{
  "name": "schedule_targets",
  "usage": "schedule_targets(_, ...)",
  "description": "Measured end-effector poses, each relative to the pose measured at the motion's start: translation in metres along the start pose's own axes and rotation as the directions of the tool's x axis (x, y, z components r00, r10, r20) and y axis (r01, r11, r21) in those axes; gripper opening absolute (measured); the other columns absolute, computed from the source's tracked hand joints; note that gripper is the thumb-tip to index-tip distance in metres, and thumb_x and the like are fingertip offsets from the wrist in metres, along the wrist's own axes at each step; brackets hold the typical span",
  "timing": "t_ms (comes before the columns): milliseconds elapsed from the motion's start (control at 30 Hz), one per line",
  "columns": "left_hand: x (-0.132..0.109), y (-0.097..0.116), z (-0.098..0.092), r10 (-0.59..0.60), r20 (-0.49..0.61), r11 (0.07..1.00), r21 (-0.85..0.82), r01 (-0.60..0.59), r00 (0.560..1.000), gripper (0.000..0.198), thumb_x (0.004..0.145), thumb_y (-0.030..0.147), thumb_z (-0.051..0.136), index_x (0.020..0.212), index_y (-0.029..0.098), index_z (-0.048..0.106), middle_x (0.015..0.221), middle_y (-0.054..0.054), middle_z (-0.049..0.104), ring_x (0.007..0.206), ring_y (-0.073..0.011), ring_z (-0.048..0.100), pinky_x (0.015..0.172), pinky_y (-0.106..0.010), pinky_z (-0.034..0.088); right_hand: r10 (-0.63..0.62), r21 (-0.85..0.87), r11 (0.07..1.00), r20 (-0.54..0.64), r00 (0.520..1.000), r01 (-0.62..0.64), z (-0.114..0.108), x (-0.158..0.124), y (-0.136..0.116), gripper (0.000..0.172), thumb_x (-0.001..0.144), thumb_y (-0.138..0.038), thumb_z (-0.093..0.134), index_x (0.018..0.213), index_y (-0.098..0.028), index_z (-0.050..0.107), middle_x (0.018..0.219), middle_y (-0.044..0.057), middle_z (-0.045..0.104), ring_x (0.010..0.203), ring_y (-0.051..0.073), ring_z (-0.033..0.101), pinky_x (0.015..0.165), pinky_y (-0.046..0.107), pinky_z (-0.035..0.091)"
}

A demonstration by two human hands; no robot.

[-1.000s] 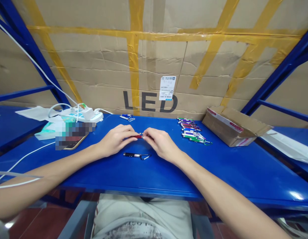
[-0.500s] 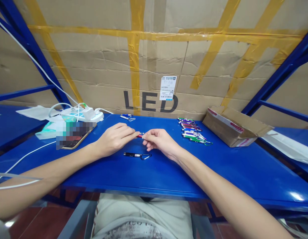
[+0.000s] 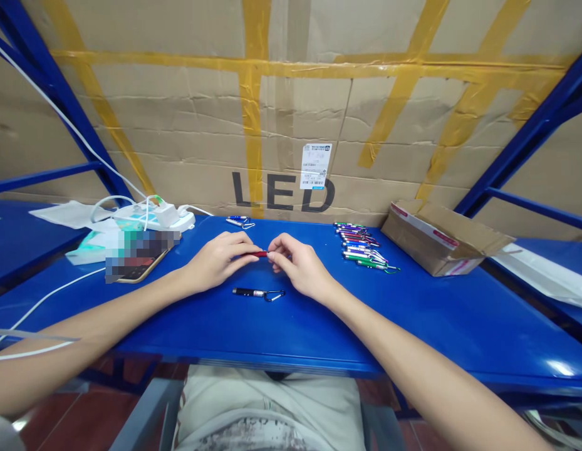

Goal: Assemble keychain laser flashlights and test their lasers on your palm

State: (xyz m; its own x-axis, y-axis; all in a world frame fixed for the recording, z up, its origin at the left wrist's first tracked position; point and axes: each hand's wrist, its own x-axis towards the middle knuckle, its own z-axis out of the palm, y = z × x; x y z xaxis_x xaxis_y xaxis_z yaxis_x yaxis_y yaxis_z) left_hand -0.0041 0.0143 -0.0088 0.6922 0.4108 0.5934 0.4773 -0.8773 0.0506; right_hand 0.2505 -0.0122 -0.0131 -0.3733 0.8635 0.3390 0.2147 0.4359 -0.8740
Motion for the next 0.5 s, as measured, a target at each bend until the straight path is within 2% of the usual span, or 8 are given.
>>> schedule_targets(133,0.002,0.001,-0.001,-0.101,0.021,0.980,-0.170,0.103,0.995,0.026,0.113,0.036,0.061,0.122,0.022,0.081,0.107,-0.006,0.076,0.098,-0.0205,0.072,0.089,-0.034,0.054,-0.132,-0.264,0.955,0.021,0.991,0.133,-0.006,-0.003,-0.005,0.012,0.106,-0.035,0.063,0.108,-0.024,0.067,0.098,0.004,0.078,0.085,0.020,0.073,0.083,0.035,0.057)
schedule_targets(233,0.004,0.002,-0.002,-0.134,0.039,0.961,-0.238,0.139,0.990,0.026,0.112,0.036,0.062,0.122,0.022,0.082,0.107,-0.007,0.077,0.097,-0.0207,0.073,0.090,-0.034,0.057,-0.229,-0.414,0.882,0.046,0.972,0.227,-0.010,-0.003,-0.007,0.013,0.108,-0.033,0.060,0.106,-0.024,0.069,0.103,0.006,0.078,0.091,0.022,0.071,0.087,0.035,0.054)
schedule_targets(367,0.004,0.005,-0.002,-0.131,0.035,0.956,-0.261,0.135,0.991,0.027,0.112,0.037,0.062,0.123,0.023,0.082,0.106,-0.007,0.077,0.097,-0.0205,0.074,0.091,-0.034,0.059,-0.279,-0.466,0.841,0.059,0.958,0.274,-0.012,-0.004,-0.009,0.018,0.110,-0.034,0.058,0.103,-0.024,0.071,0.103,0.007,0.078,0.092,0.023,0.071,0.087,0.036,0.053)
schedule_targets(500,0.001,0.007,0.000,-0.102,0.029,0.971,-0.215,0.106,0.994,0.027,0.112,0.037,0.061,0.123,0.023,0.081,0.107,-0.007,0.077,0.099,-0.0207,0.074,0.090,-0.033,0.058,-0.213,-0.422,0.881,0.048,0.976,0.213,-0.010,-0.007,-0.009,0.020,0.108,-0.036,0.061,0.097,-0.023,0.072,0.092,0.005,0.078,0.084,0.022,0.070,0.081,0.035,0.053)
